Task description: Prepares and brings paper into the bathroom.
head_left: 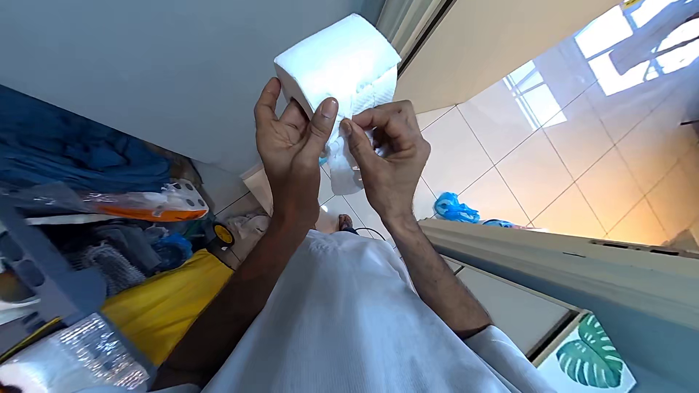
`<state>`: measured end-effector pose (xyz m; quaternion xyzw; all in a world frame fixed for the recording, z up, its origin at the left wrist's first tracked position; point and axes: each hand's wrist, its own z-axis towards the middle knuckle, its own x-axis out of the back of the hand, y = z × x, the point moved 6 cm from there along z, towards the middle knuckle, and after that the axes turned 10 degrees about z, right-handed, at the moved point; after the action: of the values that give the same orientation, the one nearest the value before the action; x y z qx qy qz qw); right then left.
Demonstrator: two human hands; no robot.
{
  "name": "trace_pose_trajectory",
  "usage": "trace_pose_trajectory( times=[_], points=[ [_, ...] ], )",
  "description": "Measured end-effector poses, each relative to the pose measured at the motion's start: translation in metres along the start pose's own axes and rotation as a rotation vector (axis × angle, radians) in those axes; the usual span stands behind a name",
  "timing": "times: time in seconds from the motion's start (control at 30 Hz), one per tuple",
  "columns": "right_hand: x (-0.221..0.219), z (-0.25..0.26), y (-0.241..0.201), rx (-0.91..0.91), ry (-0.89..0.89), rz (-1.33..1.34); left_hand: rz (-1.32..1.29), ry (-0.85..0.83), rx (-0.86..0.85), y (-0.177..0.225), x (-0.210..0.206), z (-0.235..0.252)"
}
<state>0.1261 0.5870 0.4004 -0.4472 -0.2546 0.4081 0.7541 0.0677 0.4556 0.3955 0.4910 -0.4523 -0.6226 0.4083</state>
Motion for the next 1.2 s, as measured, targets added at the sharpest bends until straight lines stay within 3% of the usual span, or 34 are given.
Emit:
trace_pose_trajectory(
  times=[0.3, 0.43, 0.6, 0.83, 1.1, 1.2],
  points=[
    [0.009, -0.002, 0.001, -0.029, -0.007, 0.134, 0.004, -0.072, 0.011, -0.004, -0.008, 0.001],
    [0.009, 0.001, 0.005, -0.211, -0.102, 0.216, 0.034, -0.109, 0.068, -0.009, -0.011, 0.000],
    [0.012, -0.001, 0.021, -0.425, -0.250, 0.094, 0.053, -0.108, 0.108, -0.019, -0.010, 0.000],
    [0.002, -0.013, 0.029, -0.277, -0.454, 0.032, 0.048, -0.099, 0.157, -0.022, -0.006, 0.007],
    [0.026, -0.020, 0.071, -0.497, -0.386, -0.024, -0.035, -0.146, 0.265, -0.007, 0.010, 0.018],
    [0.029, -0.019, 0.066, -0.485, -0.285, -0.037, -0.099, -0.230, 0.279, 0.000, 0.009, 0.018]
  ],
)
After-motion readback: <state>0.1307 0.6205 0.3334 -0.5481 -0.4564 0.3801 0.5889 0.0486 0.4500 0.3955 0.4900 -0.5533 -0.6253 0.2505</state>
